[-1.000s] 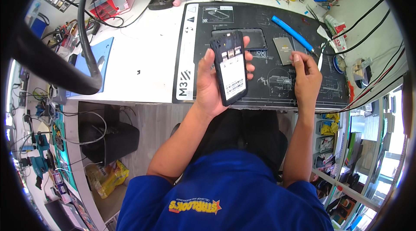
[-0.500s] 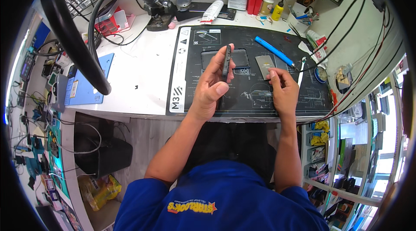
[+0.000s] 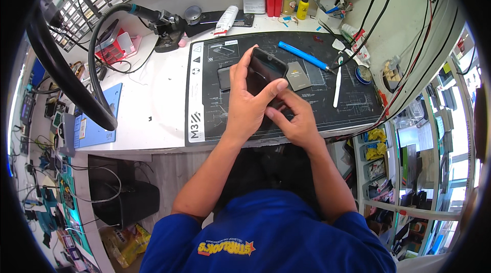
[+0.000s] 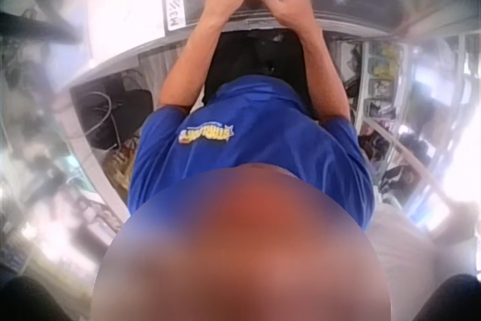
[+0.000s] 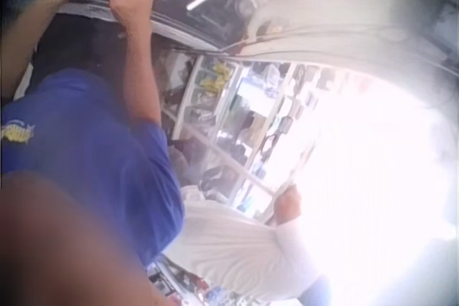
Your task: The person uses a blue precision tool to pry and separate components on a disassembled smartphone placed on a work mat. They repeatedly lift and reposition the battery and other internal parts, then briefly inspect the phone's screen and back before continuing to manipulate the internal components.
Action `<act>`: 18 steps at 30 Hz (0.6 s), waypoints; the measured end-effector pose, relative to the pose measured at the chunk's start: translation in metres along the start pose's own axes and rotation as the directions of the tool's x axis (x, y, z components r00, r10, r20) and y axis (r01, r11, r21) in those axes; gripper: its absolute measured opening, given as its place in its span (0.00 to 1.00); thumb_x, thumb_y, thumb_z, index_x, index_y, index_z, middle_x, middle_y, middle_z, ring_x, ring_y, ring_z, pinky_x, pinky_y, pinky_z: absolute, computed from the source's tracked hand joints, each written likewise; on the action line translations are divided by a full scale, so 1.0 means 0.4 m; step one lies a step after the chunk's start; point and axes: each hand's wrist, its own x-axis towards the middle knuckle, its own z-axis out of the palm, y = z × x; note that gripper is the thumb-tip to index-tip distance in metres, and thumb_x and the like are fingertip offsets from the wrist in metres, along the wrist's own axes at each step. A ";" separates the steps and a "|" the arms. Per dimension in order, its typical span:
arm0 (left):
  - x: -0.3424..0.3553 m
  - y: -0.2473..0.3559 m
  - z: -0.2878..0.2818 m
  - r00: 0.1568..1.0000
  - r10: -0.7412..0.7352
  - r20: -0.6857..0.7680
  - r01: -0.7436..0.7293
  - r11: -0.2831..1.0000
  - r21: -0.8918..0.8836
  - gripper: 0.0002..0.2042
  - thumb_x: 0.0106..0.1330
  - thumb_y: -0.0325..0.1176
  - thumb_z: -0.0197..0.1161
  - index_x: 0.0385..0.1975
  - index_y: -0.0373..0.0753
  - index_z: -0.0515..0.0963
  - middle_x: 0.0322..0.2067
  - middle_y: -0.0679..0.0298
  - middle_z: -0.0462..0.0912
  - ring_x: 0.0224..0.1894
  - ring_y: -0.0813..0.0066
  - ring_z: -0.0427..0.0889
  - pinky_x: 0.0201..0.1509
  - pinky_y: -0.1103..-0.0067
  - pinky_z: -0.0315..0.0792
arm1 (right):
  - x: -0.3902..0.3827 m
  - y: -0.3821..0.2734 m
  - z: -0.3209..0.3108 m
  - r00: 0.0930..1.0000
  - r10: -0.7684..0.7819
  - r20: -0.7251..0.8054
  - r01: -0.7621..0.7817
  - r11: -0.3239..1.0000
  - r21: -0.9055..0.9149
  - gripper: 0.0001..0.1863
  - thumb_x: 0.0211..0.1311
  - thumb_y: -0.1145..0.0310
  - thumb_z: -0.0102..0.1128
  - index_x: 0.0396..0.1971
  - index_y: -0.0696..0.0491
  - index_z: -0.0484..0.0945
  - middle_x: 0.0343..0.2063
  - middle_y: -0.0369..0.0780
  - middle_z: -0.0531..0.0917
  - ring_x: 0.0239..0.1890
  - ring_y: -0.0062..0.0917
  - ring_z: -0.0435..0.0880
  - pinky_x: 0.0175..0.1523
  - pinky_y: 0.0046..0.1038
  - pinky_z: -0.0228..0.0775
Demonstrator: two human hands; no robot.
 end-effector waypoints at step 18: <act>0.101 -0.046 -0.027 0.911 -0.143 0.386 0.409 0.411 -0.815 0.39 0.87 0.68 0.42 0.80 0.39 0.61 0.47 0.56 0.82 0.37 0.65 0.83 0.44 0.66 0.83 | 0.043 0.009 0.002 0.844 0.475 0.248 -0.536 0.740 0.406 0.15 0.80 0.55 0.72 0.44 0.54 0.88 0.32 0.28 0.86 0.28 0.12 0.78 0.35 0.18 0.71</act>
